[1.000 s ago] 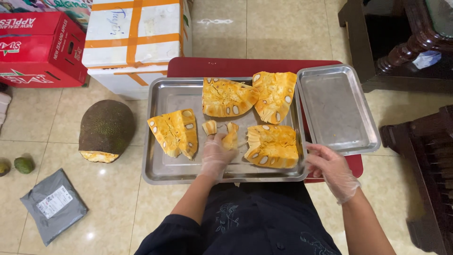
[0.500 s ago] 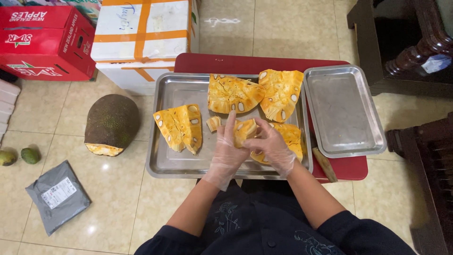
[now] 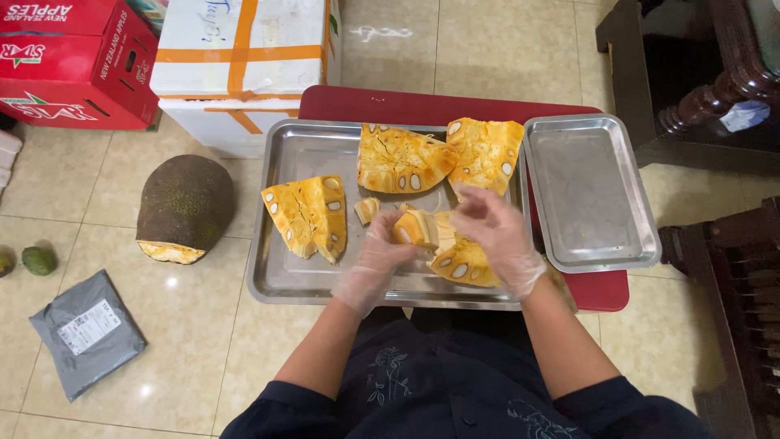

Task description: Extracting jackfruit bulbs from the fruit segments and placing them on a tray

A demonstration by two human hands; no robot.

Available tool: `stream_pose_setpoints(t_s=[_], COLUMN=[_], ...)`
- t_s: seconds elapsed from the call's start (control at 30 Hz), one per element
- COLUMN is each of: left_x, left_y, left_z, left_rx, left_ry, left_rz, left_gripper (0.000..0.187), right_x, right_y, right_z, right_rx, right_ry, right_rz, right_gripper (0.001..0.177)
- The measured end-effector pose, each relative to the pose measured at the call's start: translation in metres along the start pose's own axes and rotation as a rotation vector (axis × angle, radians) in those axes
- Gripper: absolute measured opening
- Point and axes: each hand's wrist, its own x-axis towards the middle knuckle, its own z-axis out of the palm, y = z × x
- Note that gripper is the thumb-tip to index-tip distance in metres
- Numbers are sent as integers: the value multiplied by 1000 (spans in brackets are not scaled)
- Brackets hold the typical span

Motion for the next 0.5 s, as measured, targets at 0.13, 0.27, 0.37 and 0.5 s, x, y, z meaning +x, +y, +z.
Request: stream_pose_setpoints(t_s=[0.13,0.27,0.37,0.5], left_x=[6,18,31,38], left_y=[-3,-6,-16,-16], left_z=[14,-4,-19,-28], left_rx=[474,969,1131,1185], left_ry=[156,62,-22,-85], left_rz=[13,223,454,577], left_gripper=[80,73,76,80], right_x=[4,10,20,19], right_y=[9,1,10,3], right_z=[5,15,10,9], right_rx=[2,-186,-191,-286], right_ry=[26,-45,-85,-112], right_rz=[-33,-103,-119,-174], right_gripper=[39,31,28,27])
